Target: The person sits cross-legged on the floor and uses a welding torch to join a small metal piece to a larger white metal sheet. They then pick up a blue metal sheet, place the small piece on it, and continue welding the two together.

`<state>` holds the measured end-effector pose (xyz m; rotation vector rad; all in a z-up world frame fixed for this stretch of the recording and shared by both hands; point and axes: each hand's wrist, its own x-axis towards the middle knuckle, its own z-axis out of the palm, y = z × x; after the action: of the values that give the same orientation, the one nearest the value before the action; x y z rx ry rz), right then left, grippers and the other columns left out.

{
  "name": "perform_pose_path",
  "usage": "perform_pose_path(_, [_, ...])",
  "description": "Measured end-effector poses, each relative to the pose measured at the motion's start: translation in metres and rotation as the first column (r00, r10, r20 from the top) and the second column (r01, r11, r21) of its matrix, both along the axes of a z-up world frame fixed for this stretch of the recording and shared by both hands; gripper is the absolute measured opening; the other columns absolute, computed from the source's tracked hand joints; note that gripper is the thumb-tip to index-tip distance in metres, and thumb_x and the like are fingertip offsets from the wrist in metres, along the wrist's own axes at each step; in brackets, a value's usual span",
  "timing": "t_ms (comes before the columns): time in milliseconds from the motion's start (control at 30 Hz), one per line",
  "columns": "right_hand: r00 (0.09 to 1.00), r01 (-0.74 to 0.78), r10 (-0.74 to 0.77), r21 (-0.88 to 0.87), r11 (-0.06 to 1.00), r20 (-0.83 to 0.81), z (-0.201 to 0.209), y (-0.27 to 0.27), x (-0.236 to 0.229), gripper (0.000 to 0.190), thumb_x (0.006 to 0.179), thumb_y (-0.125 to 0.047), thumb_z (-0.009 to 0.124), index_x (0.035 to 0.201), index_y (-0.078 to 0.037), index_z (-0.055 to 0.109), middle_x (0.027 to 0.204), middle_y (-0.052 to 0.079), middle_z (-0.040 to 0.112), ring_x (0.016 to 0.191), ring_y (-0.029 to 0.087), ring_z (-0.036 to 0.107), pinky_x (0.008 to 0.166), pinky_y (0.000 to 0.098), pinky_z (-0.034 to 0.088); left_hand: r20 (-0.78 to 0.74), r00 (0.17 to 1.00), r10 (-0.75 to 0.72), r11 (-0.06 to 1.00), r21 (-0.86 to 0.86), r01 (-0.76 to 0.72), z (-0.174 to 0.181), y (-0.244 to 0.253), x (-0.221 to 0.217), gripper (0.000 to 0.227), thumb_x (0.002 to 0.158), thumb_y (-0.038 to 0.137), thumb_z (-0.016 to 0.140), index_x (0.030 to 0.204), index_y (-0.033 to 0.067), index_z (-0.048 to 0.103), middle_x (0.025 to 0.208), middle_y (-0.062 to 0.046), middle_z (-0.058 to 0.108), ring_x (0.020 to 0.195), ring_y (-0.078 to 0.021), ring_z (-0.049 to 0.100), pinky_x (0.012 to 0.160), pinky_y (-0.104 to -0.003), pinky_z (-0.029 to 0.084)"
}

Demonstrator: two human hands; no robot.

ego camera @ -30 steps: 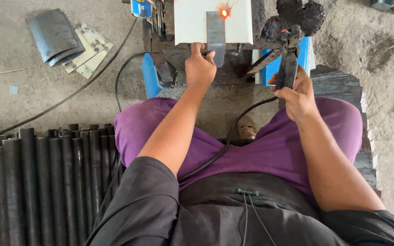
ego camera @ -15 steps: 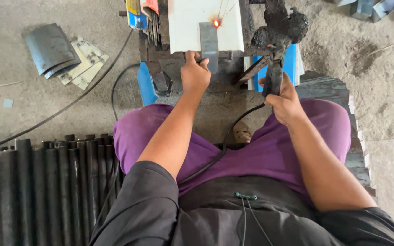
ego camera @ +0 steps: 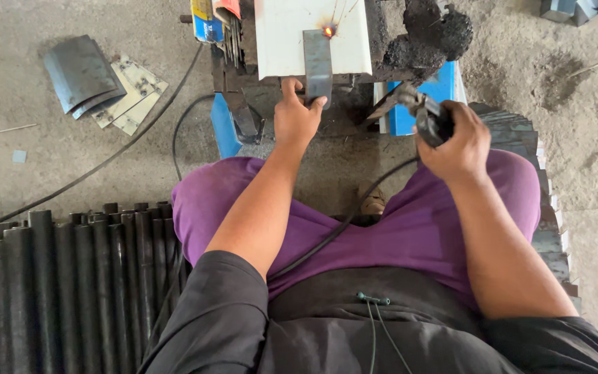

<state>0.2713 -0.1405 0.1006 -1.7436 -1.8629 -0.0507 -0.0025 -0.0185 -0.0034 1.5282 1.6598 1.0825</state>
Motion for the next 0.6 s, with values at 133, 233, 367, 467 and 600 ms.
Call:
perform_pose_path(133, [0.981, 0.193, -0.191, -0.077, 0.978, 0.035, -0.003, 0.002, 0.019, 0.024, 0.102, -0.027, 0.081, 0.109, -0.006, 0.07, 0.092, 0.009, 0.073, 0.078, 0.025, 0.073, 0.076, 0.0387, 0.059, -0.064, 0.998, 0.0, 0.995, -0.098, -0.007, 0.01, 0.002, 0.0, 0.062, 0.079, 0.033, 0.087, 0.116, 0.0137, 0.041, 0.082, -0.016, 0.073, 0.083, -0.0411, 0.072, 0.071, -0.051, 0.054])
perform_pose_path(233, [0.98, 0.188, -0.187, 0.025, 0.982, -0.063, -0.005, 0.001, 0.024, 0.03, 0.098, -0.021, 0.082, 0.117, -0.003, 0.069, 0.1, 0.013, 0.073, 0.088, 0.028, 0.074, 0.083, 0.04, 0.059, -0.081, 0.997, 0.011, 0.998, -0.064, -0.016, 0.01, 0.003, 0.001, 0.064, 0.078, 0.034, 0.087, 0.116, 0.0136, 0.04, 0.086, -0.018, 0.072, 0.085, -0.0431, 0.072, 0.072, -0.052, 0.054])
perform_pose_path(367, [0.989, 0.122, -0.118, 0.044, 0.992, -0.089, -0.002, 0.005, 0.026, 0.046, 0.085, -0.018, 0.085, 0.119, 0.005, 0.065, 0.112, 0.021, 0.071, 0.103, 0.037, 0.07, 0.093, 0.0445, 0.054, -0.123, 0.992, 0.013, 0.998, -0.052, -0.02, 0.011, 0.002, 0.0, 0.065, 0.078, 0.036, 0.086, 0.117, 0.0128, 0.039, 0.09, -0.019, 0.072, 0.086, -0.0442, 0.071, 0.071, -0.053, 0.054])
perform_pose_path(467, [0.955, 0.19, -0.209, -0.106, 0.976, -0.21, -0.004, 0.006, 0.023, 0.048, 0.084, -0.021, 0.089, 0.12, 0.002, 0.066, 0.109, 0.019, 0.072, 0.101, 0.035, 0.069, 0.091, 0.0446, 0.052, -0.152, 0.988, -0.004, 0.997, -0.076, -0.008, 0.02, -0.002, -0.002, 0.064, 0.08, 0.042, 0.083, 0.12, 0.0136, 0.042, 0.087, -0.017, 0.073, 0.085, -0.0426, 0.071, 0.071, -0.052, 0.054])
perform_pose_path(600, [0.897, 0.201, -0.252, -0.173, 0.964, -0.362, -0.009, 0.006, 0.027, 0.041, 0.086, -0.014, 0.087, 0.118, 0.001, 0.066, 0.105, 0.014, 0.072, 0.093, 0.027, 0.069, 0.084, 0.04, 0.054, -0.195, 0.981, 0.013, 0.994, -0.104, -0.034, 0.043, -0.003, -0.015, 0.056, 0.088, 0.049, 0.072, 0.127, 0.0154, 0.05, 0.076, -0.012, 0.075, 0.08, -0.0377, 0.073, 0.071, -0.05, 0.054])
